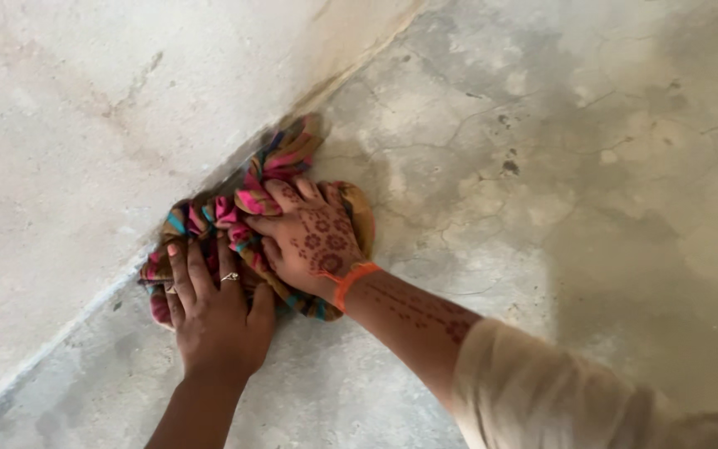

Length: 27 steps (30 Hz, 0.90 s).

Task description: The person scrubs a concrete floor with a colorful cloth using both hands. They move the cloth back and forth along the base of a wall, focusing on the corner and the junction between the floor and the wall.

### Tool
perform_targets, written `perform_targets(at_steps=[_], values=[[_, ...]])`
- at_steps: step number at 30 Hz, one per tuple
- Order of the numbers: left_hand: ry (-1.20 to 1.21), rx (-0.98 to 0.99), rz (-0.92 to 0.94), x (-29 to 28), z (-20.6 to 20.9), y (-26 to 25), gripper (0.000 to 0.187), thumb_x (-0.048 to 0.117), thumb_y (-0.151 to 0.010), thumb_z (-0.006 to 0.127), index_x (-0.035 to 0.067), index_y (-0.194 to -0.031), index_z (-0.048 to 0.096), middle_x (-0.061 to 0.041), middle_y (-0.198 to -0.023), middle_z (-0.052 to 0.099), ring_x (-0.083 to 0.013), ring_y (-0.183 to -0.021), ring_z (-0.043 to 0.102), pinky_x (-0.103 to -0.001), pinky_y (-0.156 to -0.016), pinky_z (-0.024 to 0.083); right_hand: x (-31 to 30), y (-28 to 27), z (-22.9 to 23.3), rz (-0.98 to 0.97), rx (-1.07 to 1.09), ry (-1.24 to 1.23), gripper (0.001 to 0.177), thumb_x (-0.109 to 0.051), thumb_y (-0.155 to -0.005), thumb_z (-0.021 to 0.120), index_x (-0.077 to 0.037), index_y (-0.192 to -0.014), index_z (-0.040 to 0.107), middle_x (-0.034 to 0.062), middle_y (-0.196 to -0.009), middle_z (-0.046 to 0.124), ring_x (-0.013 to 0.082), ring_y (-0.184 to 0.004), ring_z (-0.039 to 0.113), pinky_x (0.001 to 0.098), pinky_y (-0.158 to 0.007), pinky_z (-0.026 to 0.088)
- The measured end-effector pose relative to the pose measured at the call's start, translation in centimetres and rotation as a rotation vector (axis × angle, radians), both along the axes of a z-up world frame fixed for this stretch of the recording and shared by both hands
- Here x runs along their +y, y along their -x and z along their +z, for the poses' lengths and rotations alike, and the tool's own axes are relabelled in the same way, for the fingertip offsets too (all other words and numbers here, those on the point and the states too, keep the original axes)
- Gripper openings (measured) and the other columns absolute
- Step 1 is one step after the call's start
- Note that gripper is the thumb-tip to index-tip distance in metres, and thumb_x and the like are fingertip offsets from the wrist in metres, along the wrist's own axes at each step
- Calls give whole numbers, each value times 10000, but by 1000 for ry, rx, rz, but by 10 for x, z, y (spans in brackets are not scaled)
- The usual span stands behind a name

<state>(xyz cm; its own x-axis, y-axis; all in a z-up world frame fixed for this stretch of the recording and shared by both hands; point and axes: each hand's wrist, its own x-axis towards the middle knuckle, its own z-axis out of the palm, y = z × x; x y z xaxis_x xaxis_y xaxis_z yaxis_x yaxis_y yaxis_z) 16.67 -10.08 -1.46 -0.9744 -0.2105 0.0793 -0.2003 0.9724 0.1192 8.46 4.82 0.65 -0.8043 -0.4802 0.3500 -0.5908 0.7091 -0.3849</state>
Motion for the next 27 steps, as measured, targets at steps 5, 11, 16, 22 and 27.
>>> perform_targets(at_steps=[5, 11, 16, 22, 27], values=[[53, -60, -22, 22, 3, 6, 916, 553, -884, 489, 202, -1650, 130, -270, -1678, 35, -447, -1560, -79, -609, -1152, 81, 27, -8, 0, -60, 65, 47, 356, -257, -880, 640, -222, -1213, 761, 177, -1426, 538, 372, -1300, 456, 615, -1089, 327], [23, -87, 32, 73, 6, 3, 949, 584, -845, 516, 237, -1640, 133, -241, -1680, 59, -407, -1537, -54, -641, -1161, 116, 73, -8, -4, -95, 124, 68, 352, -239, -864, 654, -252, -1194, 775, 169, -1416, 564, 364, -1295, 493, 608, -1089, 344], [5, -2, -89, 118, 4, 8, 957, 595, -843, 527, 223, -1641, 151, -274, -1663, 93, -439, -1525, -36, -678, -1141, 110, 129, -11, 5, -187, 80, 12, 409, -251, -836, 663, -254, -1233, 763, 178, -1397, 561, 376, -1288, 472, 611, -1060, 330], [-57, -17, -243, 188, 9, 17, 938, 644, -882, 480, 222, -1652, 151, -283, -1673, 86, -455, -1531, -53, -705, -1118, 95, 209, -24, 19, -350, 59, -19, 378, -328, -841, 681, -289, -1207, 767, 164, -1438, 553, 377, -1303, 467, 602, -1089, 324], [-72, -38, -392, 249, 25, 18, 871, 641, -929, 448, 208, -1619, 139, -274, -1634, 73, -448, -1520, -58, -716, -1130, 71, 272, -44, 24, -504, 25, -2, 398, -362, -861, 690, -292, -1247, 759, 185, -1417, 535, 413, -1278, 444, 624, -1010, 320]])
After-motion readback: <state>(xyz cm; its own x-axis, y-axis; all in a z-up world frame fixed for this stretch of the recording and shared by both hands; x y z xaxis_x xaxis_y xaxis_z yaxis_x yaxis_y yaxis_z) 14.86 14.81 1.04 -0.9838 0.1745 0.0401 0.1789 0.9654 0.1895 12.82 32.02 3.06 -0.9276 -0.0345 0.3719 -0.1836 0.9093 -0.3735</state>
